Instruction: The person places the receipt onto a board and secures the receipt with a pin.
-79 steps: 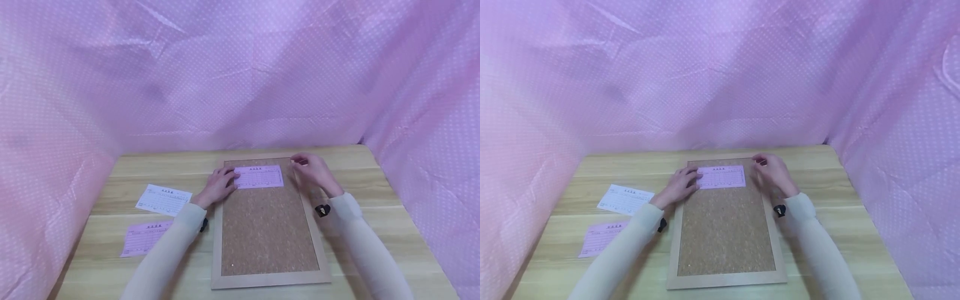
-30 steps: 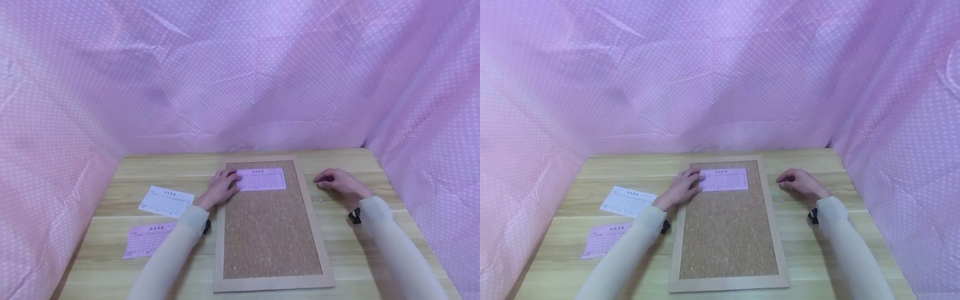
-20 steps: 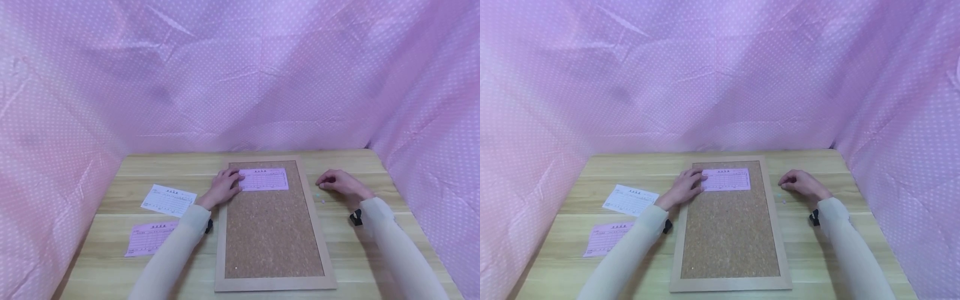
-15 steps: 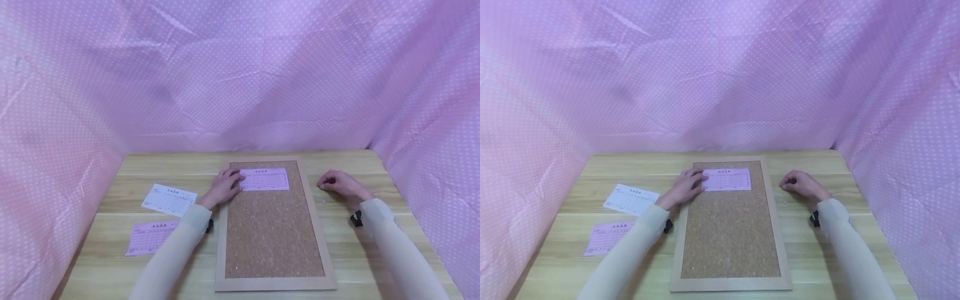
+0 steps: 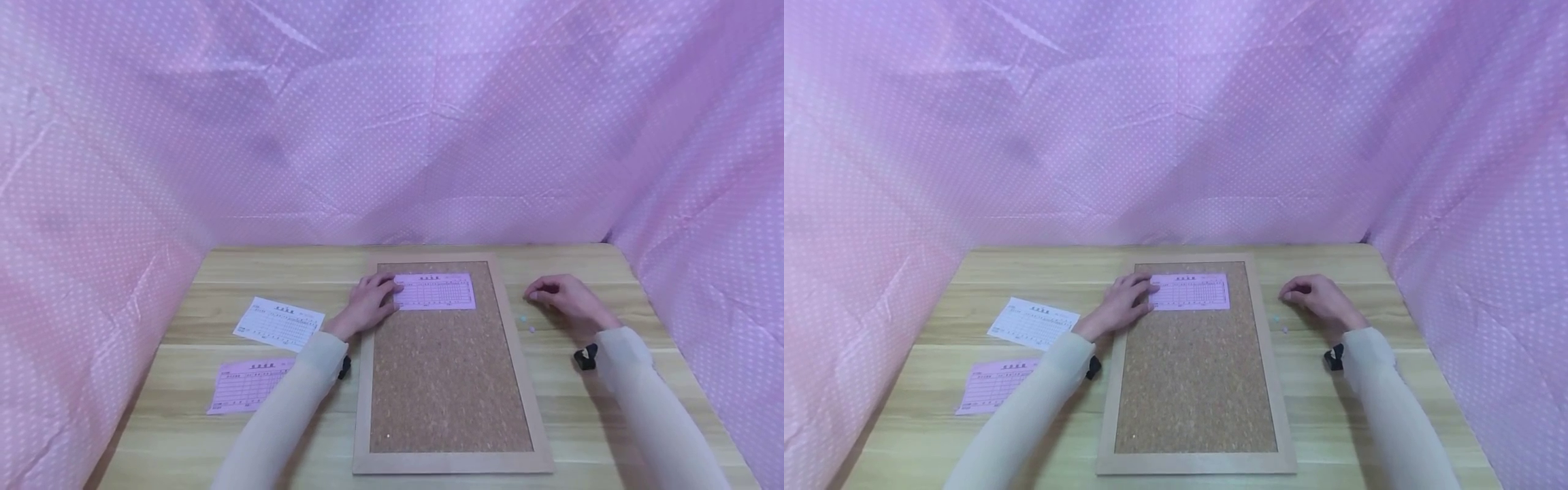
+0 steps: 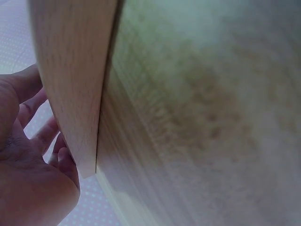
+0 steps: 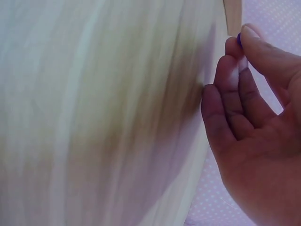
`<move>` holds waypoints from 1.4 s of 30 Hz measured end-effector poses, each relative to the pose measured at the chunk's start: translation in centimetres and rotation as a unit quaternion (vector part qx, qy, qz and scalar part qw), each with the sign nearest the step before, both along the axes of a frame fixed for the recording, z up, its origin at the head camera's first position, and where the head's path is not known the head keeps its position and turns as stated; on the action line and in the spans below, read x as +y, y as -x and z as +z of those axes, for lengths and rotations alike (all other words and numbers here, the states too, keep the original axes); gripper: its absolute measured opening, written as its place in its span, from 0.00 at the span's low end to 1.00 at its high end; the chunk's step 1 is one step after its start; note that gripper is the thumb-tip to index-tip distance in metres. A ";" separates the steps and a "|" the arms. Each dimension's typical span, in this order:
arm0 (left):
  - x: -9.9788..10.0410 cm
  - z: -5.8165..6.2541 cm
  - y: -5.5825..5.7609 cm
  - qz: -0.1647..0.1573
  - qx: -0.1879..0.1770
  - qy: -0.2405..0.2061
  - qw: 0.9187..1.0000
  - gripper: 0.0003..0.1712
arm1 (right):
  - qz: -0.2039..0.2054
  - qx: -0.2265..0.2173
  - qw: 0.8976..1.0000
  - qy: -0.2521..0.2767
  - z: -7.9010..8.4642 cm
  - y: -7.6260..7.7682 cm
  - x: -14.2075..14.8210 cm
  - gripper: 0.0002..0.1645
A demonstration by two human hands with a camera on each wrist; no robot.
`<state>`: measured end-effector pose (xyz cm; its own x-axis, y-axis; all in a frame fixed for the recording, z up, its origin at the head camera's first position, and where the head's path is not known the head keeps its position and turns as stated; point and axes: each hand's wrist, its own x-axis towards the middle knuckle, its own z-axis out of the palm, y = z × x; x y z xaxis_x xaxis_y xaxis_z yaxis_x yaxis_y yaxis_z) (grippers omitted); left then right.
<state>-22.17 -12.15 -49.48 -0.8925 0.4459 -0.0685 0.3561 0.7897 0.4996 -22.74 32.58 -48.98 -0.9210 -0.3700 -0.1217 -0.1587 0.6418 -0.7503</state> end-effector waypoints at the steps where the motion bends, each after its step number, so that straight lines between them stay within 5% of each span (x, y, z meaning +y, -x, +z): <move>1: 0.0 0.0 0.0 0.000 -0.001 0.001 1.000 0.25 | -0.001 0.001 1.000 0.001 0.1 0.0 0.0 0.10; 22: -0.1 0.2 -0.1 -0.001 -0.004 0.006 1.000 0.24 | -0.055 0.017 0.998 0.024 2.2 -1.2 -2.6 0.17; 42: -0.2 0.1 -0.1 -0.005 0.001 -0.003 1.000 0.25 | -0.077 0.042 0.987 0.138 3.4 -2.0 -6.7 0.16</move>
<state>-22.06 -12.32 -49.38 -0.8878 0.4558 -0.0638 0.3655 0.7825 0.5041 -20.73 25.92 -45.57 -0.9715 -0.2334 0.0424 -0.1437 0.4368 -0.8880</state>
